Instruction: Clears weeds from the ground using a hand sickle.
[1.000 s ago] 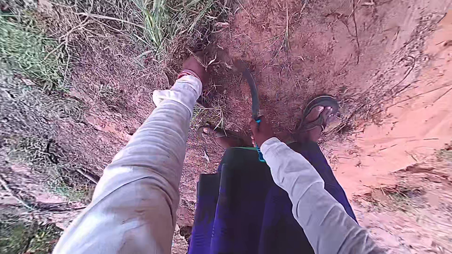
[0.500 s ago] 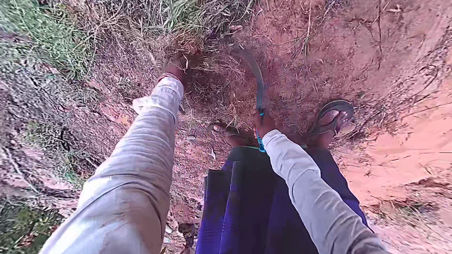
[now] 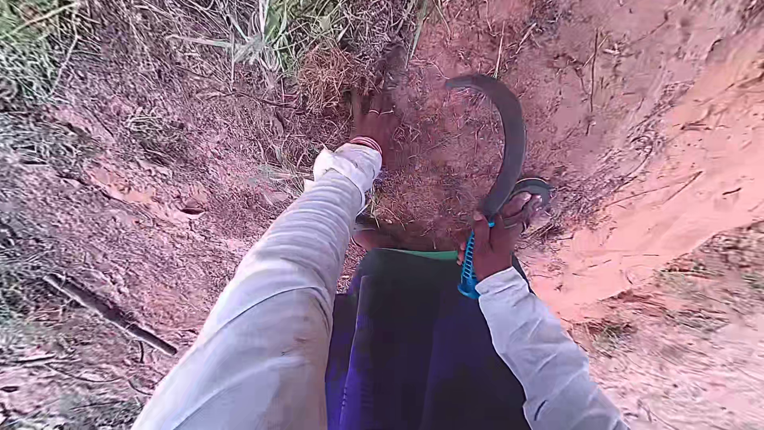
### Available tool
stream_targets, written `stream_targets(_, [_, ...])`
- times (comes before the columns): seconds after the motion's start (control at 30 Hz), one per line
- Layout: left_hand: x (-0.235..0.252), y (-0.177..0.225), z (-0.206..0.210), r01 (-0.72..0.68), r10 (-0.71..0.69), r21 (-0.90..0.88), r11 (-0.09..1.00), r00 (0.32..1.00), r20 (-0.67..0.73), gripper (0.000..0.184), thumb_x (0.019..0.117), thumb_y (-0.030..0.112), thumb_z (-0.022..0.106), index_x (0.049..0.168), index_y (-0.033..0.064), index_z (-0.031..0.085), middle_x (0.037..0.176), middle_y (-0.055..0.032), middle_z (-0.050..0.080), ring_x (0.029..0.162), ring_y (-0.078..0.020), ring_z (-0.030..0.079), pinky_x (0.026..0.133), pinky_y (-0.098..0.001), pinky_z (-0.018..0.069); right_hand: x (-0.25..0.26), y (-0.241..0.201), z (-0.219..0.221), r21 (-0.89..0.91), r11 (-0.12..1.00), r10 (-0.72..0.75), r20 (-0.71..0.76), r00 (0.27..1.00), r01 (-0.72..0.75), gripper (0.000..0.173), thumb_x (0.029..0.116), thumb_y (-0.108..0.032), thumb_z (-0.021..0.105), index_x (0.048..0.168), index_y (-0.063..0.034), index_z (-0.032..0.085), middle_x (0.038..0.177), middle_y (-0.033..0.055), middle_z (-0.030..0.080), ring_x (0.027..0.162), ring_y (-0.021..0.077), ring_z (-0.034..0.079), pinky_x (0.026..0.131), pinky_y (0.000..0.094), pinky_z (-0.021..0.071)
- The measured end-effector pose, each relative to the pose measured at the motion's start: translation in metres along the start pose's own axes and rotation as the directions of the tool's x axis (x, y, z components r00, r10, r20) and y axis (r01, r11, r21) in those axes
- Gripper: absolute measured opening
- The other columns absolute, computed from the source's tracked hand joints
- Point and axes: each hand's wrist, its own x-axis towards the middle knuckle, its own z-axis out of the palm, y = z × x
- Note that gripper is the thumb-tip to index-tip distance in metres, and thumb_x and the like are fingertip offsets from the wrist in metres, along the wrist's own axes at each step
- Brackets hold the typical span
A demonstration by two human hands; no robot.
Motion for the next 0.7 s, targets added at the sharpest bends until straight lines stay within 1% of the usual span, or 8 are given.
stream_targets(0.03, [-0.005,-0.013,0.005,0.017,-0.017,-0.005,1.000,0.999,0.030,0.062,0.0932,0.017,0.072,0.151,0.0074,0.052,0.165,-0.0149,0.038,0.157,-0.0434,0.020,0.119,-0.0773,0.0015,-0.004,0.011,-0.003,-0.034,0.999,-0.036,0.021,0.999,0.037,0.041,0.1088,-0.026,0.036,0.125,0.0110,0.045,0.060,-0.0040,0.049,0.044,0.0038,0.053,0.046,0.0226,0.0521])
stream_targets(0.13, [-0.050,-0.063,-0.007,0.242,-0.242,0.012,0.970,0.963,0.122,0.043,0.0982,0.015,0.066,0.134,-0.0085,0.060,0.150,-0.0297,0.051,0.144,-0.0492,0.042,0.118,-0.0659,0.0298,-0.019,0.028,-0.010,-0.125,0.991,-0.034,0.135,0.990,0.051,0.050,0.1064,-0.027,0.041,0.133,0.0159,0.043,0.063,-0.0008,0.051,0.047,0.0057,0.053,0.049,0.0245,0.0509])
stream_targets(0.23, [-0.105,-0.119,-0.005,0.371,-0.358,-0.036,0.928,0.913,0.195,0.047,0.0987,0.010,0.066,0.139,-0.0116,0.055,0.148,-0.0380,0.047,0.139,-0.0569,0.043,0.112,-0.0703,0.0347,-0.020,0.040,0.004,-0.099,0.995,0.049,0.253,0.966,-0.024,0.045,0.1085,-0.024,0.039,0.134,0.0135,0.040,0.063,-0.0012,0.049,0.046,0.0049,0.052,0.048,0.0224,0.0498])
stream_targets(0.33, [-0.118,-0.149,0.011,0.192,-0.192,0.015,0.981,0.970,0.148,0.043,0.0919,0.000,0.070,0.134,-0.0047,0.063,0.144,-0.0327,0.054,0.138,-0.0556,0.046,0.107,-0.0735,0.0388,0.013,0.028,0.039,-0.146,0.989,0.081,0.313,0.946,-0.037,0.046,0.1111,-0.025,0.035,0.138,0.0114,0.039,0.069,0.0033,0.052,0.051,0.0097,0.055,0.054,0.0266,0.0524])
stream_targets(0.4, [-0.107,-0.140,0.011,0.102,-0.100,-0.059,0.993,0.994,0.050,0.057,0.0871,-0.002,0.074,0.141,0.0007,0.058,0.152,-0.0254,0.051,0.147,-0.0503,0.038,0.115,-0.0725,0.0302,0.045,0.006,0.069,-0.242,0.967,0.167,0.370,0.914,-0.079,0.045,0.1132,-0.028,0.032,0.142,0.0060,0.038,0.078,0.0104,0.057,0.059,0.0168,0.060,0.063,0.0328,0.0553])
stream_targets(0.57, [-0.079,-0.056,-0.005,0.169,-0.212,-0.328,0.929,0.972,-0.097,0.080,0.0910,0.024,0.073,0.162,0.0173,0.036,0.169,-0.0097,0.033,0.159,-0.0437,0.013,0.117,-0.0793,0.0009,0.032,0.015,0.075,-0.452,0.884,0.308,0.363,0.880,-0.123,0.054,0.1131,-0.035,0.035,0.152,0.0025,0.032,0.092,0.0189,0.064,0.071,0.0257,0.067,0.074,0.0404,0.0572])
stream_targets(0.63, [-0.078,-0.032,0.007,0.136,-0.229,-0.415,0.900,0.956,-0.182,0.074,0.0948,0.025,0.067,0.161,0.0126,0.036,0.168,-0.0119,0.033,0.160,-0.0402,0.012,0.119,-0.0758,-0.0027,-0.001,0.028,0.046,-0.478,0.866,0.328,0.320,0.889,-0.148,0.056,0.1125,-0.034,0.038,0.154,0.0037,0.029,0.095,0.0205,0.065,0.074,0.0275,0.068,0.076,0.0417,0.0572])
stream_targets(0.7, [-0.073,-0.019,0.024,0.080,-0.265,-0.492,0.867,0.910,-0.319,0.061,0.0995,0.016,0.057,0.156,0.0024,0.041,0.164,-0.0184,0.038,0.158,-0.0396,0.020,0.124,-0.0684,0.0006,-0.028,0.033,0.021,-0.334,0.939,0.162,0.239,0.958,-0.076,0.054,0.1119,-0.029,0.040,0.147,0.0122,0.033,0.076,0.0116,0.059,0.057,0.0172,0.061,0.059,0.0336,0.0554])
